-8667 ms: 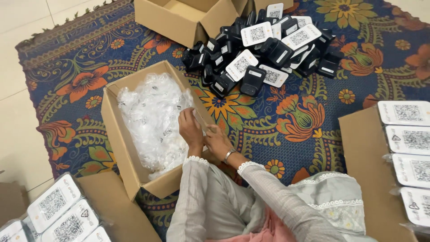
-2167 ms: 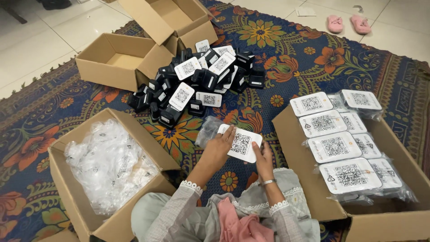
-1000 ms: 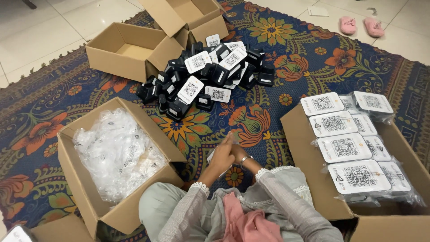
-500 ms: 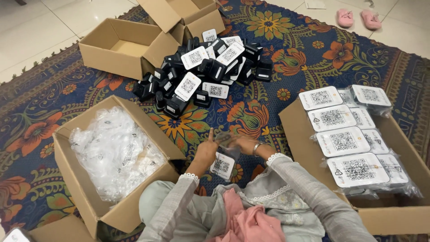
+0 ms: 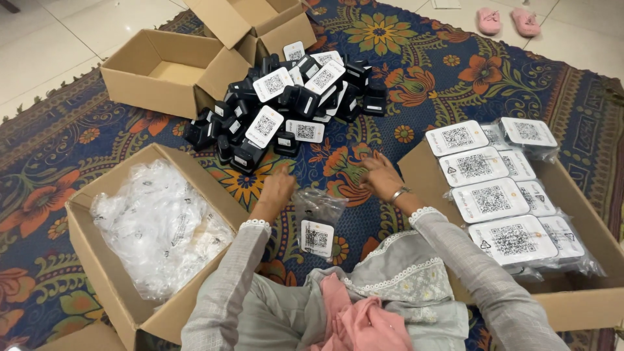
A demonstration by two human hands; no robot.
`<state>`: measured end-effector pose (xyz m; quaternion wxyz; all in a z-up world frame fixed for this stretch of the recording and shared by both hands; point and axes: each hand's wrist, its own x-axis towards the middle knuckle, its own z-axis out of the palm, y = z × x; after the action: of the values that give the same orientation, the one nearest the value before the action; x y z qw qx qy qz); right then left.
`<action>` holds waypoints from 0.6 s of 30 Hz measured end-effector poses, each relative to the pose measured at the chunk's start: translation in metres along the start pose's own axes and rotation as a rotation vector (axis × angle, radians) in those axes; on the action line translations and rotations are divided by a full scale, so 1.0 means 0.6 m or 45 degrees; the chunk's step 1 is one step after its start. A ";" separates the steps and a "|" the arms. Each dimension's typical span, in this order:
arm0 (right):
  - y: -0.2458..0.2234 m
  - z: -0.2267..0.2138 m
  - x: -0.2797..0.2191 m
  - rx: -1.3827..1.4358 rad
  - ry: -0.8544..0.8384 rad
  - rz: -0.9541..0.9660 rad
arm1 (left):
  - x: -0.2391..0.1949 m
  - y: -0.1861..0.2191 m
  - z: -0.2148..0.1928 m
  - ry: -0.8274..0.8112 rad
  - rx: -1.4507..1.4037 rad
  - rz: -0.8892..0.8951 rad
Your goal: The person packs electronic devices with QR codes into plastic bags and then places them into cardboard boxes.
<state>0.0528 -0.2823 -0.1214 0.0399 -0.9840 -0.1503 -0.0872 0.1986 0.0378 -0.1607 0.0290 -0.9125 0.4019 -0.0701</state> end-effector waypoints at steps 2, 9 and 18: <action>0.032 0.024 -0.007 0.083 0.065 0.099 | -0.027 -0.004 -0.069 0.102 -0.135 -0.073; 0.003 0.145 -0.061 1.201 0.007 0.549 | -0.077 -0.059 0.100 -0.022 -1.024 -0.268; -0.155 0.237 -0.059 2.215 0.279 0.708 | -0.093 0.053 0.172 -0.202 -2.214 -0.270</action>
<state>0.0142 -0.1889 -0.2626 0.7997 -0.5941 0.0837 -0.0233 0.1538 0.0573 -0.2722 -0.6552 -0.6460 0.2227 0.3222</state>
